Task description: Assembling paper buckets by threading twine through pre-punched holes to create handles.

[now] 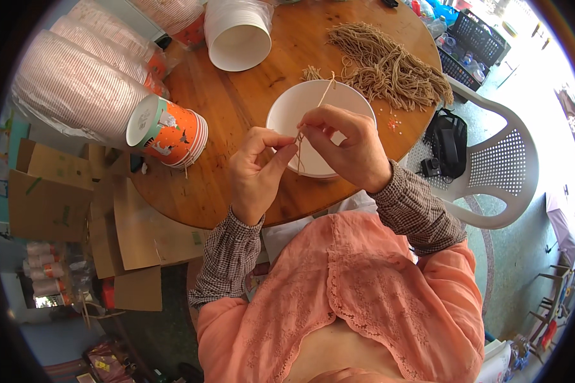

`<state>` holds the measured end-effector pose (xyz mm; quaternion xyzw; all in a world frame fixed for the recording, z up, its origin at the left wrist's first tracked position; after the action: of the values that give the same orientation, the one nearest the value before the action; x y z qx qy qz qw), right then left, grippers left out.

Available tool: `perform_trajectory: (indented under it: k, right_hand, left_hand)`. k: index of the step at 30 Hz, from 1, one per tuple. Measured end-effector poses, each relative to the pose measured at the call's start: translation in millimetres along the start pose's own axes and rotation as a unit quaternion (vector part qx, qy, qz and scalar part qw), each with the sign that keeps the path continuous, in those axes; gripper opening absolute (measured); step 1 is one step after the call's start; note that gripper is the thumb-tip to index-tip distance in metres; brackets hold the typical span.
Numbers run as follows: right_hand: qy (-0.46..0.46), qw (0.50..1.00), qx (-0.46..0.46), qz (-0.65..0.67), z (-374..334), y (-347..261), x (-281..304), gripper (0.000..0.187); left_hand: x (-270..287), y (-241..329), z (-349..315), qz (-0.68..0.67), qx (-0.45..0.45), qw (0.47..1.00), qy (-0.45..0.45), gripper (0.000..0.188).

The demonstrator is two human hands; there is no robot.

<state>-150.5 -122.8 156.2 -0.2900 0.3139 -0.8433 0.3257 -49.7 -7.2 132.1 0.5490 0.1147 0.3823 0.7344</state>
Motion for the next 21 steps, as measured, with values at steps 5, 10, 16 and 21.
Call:
perform_trajectory:
  k: [5,10,16,21]
  right_hand:
    - [0.006,1.0,-0.018,-0.012,0.0,6.4,3.1,0.008]
    - [0.018,0.997,0.015,-0.072,3.2,0.9,5.7,0.008]
    - [0.041,0.994,0.02,-0.098,2.5,0.1,7.9,0.009]
    - [0.062,0.992,0.058,-0.097,2.8,-4.0,10.5,0.008]
  left_hand:
    - [1.9,16.7,-9.8,0.098,-0.037,0.994,0.022,0.008]
    - [-2.8,30.6,-22.0,0.206,-0.104,0.973,0.022,0.008]
    - [-13.5,29.3,-27.9,0.189,-0.127,0.974,-0.002,0.01]
    - [-12.5,24.7,-24.3,0.184,-0.111,0.977,-0.009,0.008]
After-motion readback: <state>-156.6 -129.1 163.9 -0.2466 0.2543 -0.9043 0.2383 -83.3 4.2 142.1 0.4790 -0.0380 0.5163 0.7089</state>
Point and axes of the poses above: each hand's wrist, its own z-axis towards the middle knuckle, its own x-axis out of the back of the hand, y = z × x, the point moved 9 cm from there along z, towards the middle knuckle, and after that the axes turned 5 degrees about x, right-handed, at the moved point
